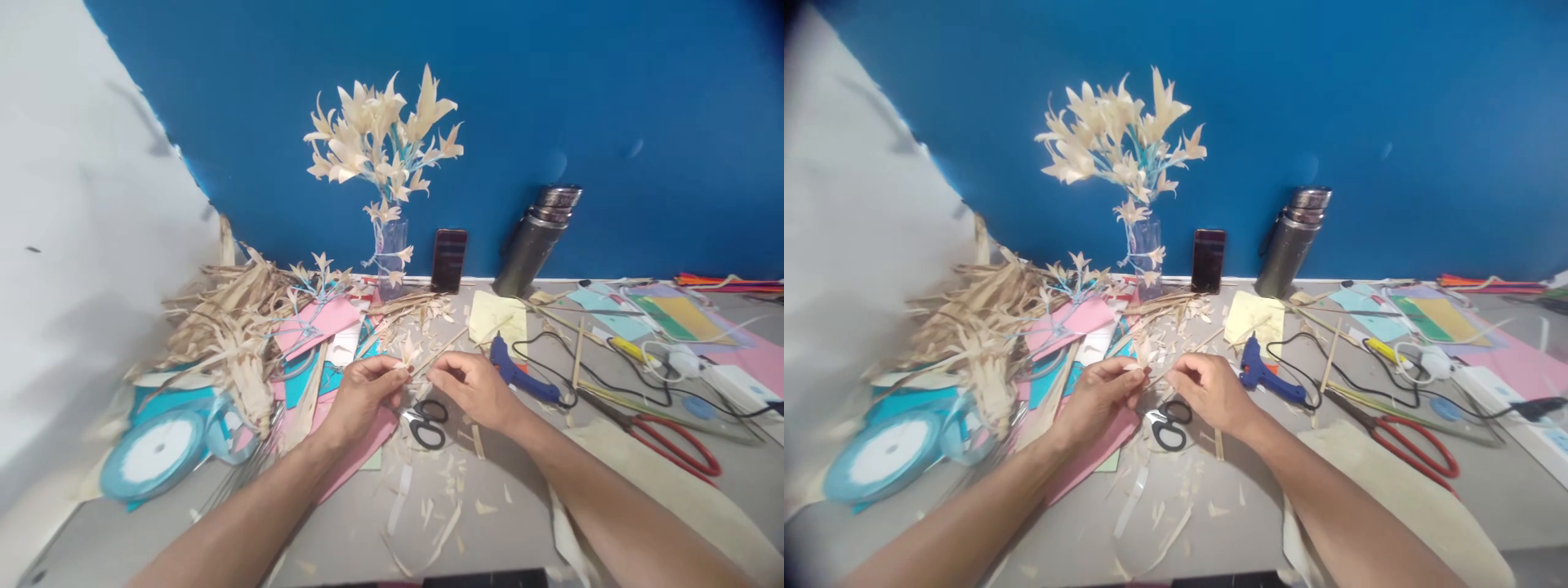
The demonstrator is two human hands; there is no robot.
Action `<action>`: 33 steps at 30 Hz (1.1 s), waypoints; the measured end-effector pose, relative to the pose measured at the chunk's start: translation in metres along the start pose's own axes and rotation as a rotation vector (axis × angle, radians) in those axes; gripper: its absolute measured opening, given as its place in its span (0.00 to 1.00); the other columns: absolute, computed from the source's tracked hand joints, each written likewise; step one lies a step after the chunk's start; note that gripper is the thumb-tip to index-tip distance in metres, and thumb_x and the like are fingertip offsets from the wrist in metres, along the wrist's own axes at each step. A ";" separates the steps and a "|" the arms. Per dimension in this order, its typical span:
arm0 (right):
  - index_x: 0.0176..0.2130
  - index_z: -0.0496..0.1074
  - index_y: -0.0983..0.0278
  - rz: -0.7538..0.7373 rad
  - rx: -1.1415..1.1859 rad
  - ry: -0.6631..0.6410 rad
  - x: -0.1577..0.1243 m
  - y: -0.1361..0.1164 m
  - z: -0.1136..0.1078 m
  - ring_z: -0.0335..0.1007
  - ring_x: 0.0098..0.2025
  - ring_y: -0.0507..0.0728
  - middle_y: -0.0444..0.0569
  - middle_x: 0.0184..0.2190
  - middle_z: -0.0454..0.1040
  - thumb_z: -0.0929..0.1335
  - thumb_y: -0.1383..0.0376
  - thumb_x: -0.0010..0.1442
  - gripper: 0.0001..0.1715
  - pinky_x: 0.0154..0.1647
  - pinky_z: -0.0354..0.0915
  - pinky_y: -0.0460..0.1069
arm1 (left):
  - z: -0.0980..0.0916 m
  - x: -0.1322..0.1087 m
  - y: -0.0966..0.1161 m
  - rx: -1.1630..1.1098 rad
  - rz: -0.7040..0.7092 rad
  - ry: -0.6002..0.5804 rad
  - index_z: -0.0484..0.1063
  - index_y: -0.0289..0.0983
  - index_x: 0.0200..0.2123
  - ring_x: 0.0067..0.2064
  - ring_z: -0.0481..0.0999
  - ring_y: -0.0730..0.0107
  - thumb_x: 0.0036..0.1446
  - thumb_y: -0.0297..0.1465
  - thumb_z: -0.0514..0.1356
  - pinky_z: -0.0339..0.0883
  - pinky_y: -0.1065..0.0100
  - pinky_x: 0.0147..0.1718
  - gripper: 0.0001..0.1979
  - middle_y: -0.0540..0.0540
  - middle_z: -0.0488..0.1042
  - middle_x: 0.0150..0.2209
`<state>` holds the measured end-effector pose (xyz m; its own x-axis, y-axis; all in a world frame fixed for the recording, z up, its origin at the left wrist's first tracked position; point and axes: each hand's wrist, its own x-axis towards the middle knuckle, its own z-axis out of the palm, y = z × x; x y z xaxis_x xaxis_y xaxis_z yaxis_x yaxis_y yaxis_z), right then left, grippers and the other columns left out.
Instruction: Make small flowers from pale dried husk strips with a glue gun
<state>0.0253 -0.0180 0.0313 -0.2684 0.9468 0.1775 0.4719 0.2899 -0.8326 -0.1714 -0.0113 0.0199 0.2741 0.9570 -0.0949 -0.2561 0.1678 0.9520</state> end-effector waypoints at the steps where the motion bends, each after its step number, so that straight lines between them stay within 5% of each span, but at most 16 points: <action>1: 0.30 0.72 0.64 0.023 0.072 -0.007 0.000 -0.001 -0.001 0.63 0.27 0.51 0.43 0.25 0.71 0.68 0.60 0.61 0.11 0.29 0.58 0.46 | 0.001 -0.001 0.000 -0.004 -0.010 -0.003 0.75 0.34 0.25 0.20 0.63 0.77 0.48 0.36 0.69 0.56 0.72 0.24 0.11 0.52 0.68 0.17; 5: 0.36 0.73 0.65 0.089 0.342 -0.060 -0.002 -0.006 -0.003 0.63 0.25 0.50 0.44 0.28 0.72 0.70 0.54 0.58 0.16 0.26 0.58 0.45 | 0.010 -0.006 0.000 0.037 -0.022 0.041 0.75 0.33 0.22 0.20 0.61 0.78 0.45 0.32 0.69 0.53 0.73 0.21 0.09 0.52 0.66 0.16; 12: 0.24 0.71 0.65 0.151 0.302 0.009 -0.001 -0.008 -0.001 0.56 0.21 0.48 0.41 0.19 0.66 0.71 0.55 0.56 0.18 0.23 0.53 0.45 | 0.015 -0.011 -0.007 0.142 -0.033 0.055 0.78 0.33 0.26 0.17 0.58 0.79 0.49 0.37 0.68 0.49 0.74 0.16 0.11 0.52 0.66 0.17; 17: 0.24 0.69 0.66 0.341 0.708 0.022 0.003 0.000 -0.001 0.54 0.19 0.46 0.43 0.21 0.69 0.74 0.54 0.50 0.19 0.19 0.46 0.44 | 0.011 -0.007 -0.003 0.056 -0.009 0.078 0.75 0.34 0.28 0.19 0.63 0.79 0.50 0.38 0.67 0.55 0.73 0.18 0.12 0.49 0.74 0.24; 23: 0.25 0.68 0.66 0.437 1.011 -0.042 0.005 0.001 -0.004 0.50 0.18 0.44 0.41 0.21 0.68 0.77 0.58 0.46 0.19 0.19 0.42 0.43 | 0.012 -0.005 -0.003 -0.108 -0.036 0.071 0.55 0.38 0.18 0.15 0.52 0.81 0.55 0.40 0.63 0.47 0.75 0.16 0.22 0.58 0.52 0.15; 30: 0.26 0.70 0.66 0.379 0.887 -0.032 0.004 0.002 -0.002 0.52 0.18 0.45 0.42 0.22 0.69 0.76 0.55 0.48 0.19 0.18 0.44 0.43 | 0.012 -0.012 -0.001 0.074 0.098 0.082 0.75 0.37 0.37 0.24 0.67 0.75 0.53 0.39 0.65 0.60 0.72 0.23 0.13 0.50 0.71 0.26; 33: 0.25 0.71 0.66 0.330 0.765 -0.047 0.002 0.002 0.002 0.54 0.19 0.45 0.43 0.22 0.70 0.75 0.53 0.50 0.20 0.18 0.45 0.43 | 0.011 -0.014 -0.002 0.226 0.185 0.027 0.77 0.36 0.35 0.30 0.70 0.72 0.55 0.38 0.64 0.63 0.71 0.29 0.11 0.47 0.74 0.30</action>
<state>0.0236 -0.0157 0.0292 -0.2590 0.9548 -0.1460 -0.1640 -0.1924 -0.9675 -0.1650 -0.0279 0.0227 0.2161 0.9729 0.0819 -0.0855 -0.0648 0.9942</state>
